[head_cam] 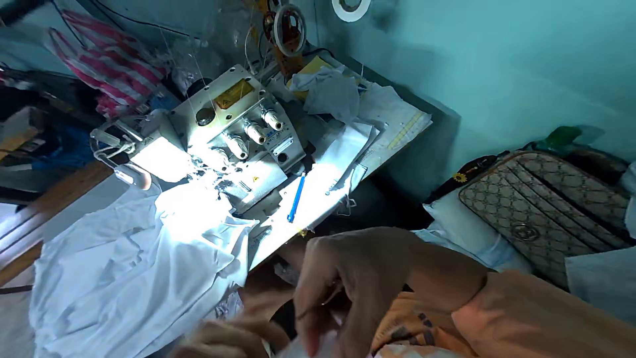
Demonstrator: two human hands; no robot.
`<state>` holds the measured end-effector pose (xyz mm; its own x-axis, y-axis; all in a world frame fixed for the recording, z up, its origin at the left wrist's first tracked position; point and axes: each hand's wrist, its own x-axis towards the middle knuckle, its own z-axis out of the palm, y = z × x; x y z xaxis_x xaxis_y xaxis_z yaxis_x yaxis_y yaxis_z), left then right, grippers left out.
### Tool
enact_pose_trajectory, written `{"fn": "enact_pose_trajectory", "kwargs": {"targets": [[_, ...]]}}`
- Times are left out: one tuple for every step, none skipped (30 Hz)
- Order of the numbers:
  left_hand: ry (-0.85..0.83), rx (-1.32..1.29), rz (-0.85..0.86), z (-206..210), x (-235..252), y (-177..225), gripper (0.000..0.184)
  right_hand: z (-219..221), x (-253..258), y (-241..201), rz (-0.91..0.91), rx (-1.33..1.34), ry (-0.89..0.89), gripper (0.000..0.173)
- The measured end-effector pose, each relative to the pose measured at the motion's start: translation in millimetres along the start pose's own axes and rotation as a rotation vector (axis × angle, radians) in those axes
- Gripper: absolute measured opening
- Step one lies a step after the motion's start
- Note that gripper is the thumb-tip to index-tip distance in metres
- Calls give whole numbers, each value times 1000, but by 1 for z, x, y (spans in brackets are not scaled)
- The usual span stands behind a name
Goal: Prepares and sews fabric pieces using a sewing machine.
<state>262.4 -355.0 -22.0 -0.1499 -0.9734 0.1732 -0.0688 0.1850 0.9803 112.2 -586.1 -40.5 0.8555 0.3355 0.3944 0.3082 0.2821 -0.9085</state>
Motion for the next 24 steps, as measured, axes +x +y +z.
{"fn": "enact_pose_trajectory", "kwargs": {"targets": [[102, 235, -23, -5, 1, 14, 14, -1, -5, 1, 8, -72, -12, 17], [173, 439, -39, -5, 3, 23, 17, -2, -8, 6, 9, -101, -17, 17], [218, 586, -46, 0, 8, 28, 17, -3, -11, 12, 4, -82, -16, 17], [251, 673, -41, 8, 11, 30, 17, -3, -11, 19, -14, -31, -17, 17], [282, 715, -22, 16, 14, 29, 15, -1, -11, 26, -42, 27, -15, 18], [309, 742, 3, 21, 14, 28, 13, 0, -12, 32, -64, 74, -11, 18], [328, 766, 14, 23, 12, 28, 12, 2, -13, 37, -85, 106, 10, 16], [341, 788, 20, 23, 9, 30, 13, 4, -13, 41, -107, 113, 45, 16], [354, 795, 15, 22, 6, 32, 15, 4, -15, 43, -138, 97, 88, 15], [366, 797, 2, 22, 4, 35, 16, 4, -16, 42, -175, 59, 138, 14], [382, 796, -14, 22, 2, 37, 16, 3, -18, 41, -209, 20, 189, 13], [399, 797, -26, 22, 1, 37, 16, 2, -19, 40, -235, -18, 242, 11], [421, 806, -42, 22, 1, 37, 16, 2, -19, 38, -260, -64, 295, 10], [458, 822, -63, 23, 0, 35, 15, 2, -19, 37, -281, -122, 343, 8], [505, 842, -80, 23, -2, 31, 15, 3, -17, 36, -303, -195, 378, 6], [563, 857, -88, 22, -4, 26, 14, 3, -15, 35, -331, -273, 396, 5], [607, 861, -84, 21, -6, 22, 13, 2, -14, 36, -349, -347, 406, 6], [634, 850, -68, 19, -5, 19, 11, 0, -13, 37, -354, -404, 410, 6], [658, 822, -45, 17, -5, 16, 11, -2, -14, 40, -346, -433, 412, 6], [672, 795, -23, 16, -4, 15, 12, -2, -14, 44, -335, -453, 420, 5], [683, 779, -12, 15, -4, 14, 12, -3, -13, 46, -320, -473, 429, 6], [692, 773, -9, 15, -5, 12, 12, -3, -12, 49, -307, -488, 440, 6], [705, 770, -5, 15, -5, 11, 11, -3, -11, 51, -293, -498, 449, 6], [718, 765, -1, 14, -6, 9, 10, -4, -10, 53, -280, -509, 453, 5]]}}
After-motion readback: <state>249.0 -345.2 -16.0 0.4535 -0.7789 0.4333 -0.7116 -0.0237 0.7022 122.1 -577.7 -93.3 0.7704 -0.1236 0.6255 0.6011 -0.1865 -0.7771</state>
